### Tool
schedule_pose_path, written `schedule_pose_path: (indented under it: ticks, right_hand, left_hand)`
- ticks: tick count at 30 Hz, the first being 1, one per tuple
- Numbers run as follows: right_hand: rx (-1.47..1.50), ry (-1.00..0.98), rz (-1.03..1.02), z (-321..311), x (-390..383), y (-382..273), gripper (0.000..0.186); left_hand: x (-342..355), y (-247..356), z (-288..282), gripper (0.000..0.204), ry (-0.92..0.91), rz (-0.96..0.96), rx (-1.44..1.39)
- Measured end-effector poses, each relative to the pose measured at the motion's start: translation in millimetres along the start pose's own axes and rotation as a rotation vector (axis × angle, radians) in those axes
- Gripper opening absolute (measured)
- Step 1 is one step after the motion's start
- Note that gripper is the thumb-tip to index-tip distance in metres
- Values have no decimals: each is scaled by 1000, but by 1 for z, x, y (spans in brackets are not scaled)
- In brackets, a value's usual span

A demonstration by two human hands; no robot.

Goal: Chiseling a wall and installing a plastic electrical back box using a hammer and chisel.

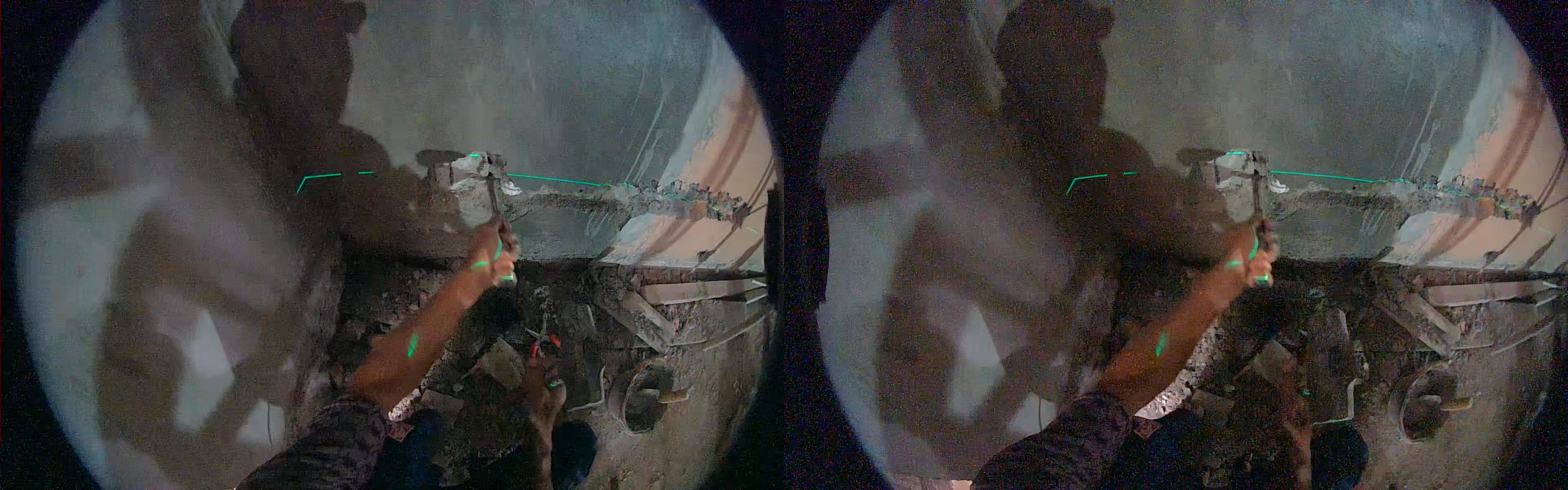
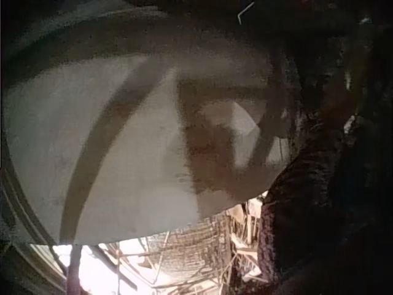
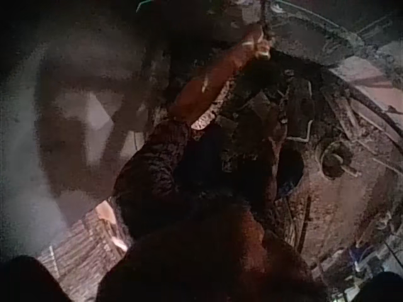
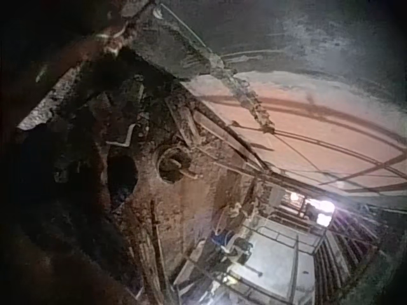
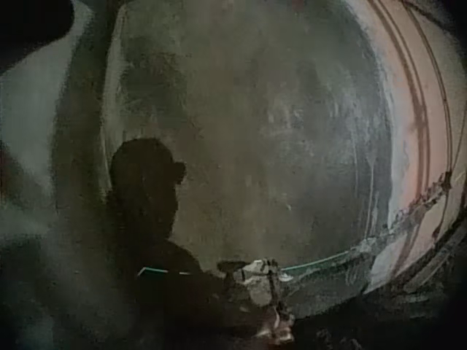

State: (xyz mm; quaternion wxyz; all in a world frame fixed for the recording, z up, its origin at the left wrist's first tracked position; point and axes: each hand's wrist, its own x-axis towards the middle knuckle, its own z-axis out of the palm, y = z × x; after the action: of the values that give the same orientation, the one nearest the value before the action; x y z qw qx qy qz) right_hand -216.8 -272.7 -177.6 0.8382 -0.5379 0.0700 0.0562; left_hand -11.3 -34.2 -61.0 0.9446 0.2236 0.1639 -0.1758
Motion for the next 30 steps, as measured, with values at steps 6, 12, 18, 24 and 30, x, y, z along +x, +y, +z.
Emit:
schedule_pose_path:
  ticks: [6, 12, 18, 24, 30]
  right_hand:
    - [45, 13, 10, -6, -3, 3, 48]
    - [192, -3, 68, -18, -3, 19, 50]
    - [1278, -168, 553, -9, -14, 50, 52]
    - [1959, -80, 942, -12, -34, 22, 45]
    - [1310, -551, 455, 1, -10, -8, 51]
  left_hand:
    - [-19, -8, -22, 29, 67, 134, -73]
    - [-33, -7, -25, 37, 65, 149, 104]
    - [-21, 1, -3, 36, 151, 39, 194]
    - [-35, 13, 16, 34, 180, 199, 284]
    - [-40, 49, 37, 31, 147, 48, 140]
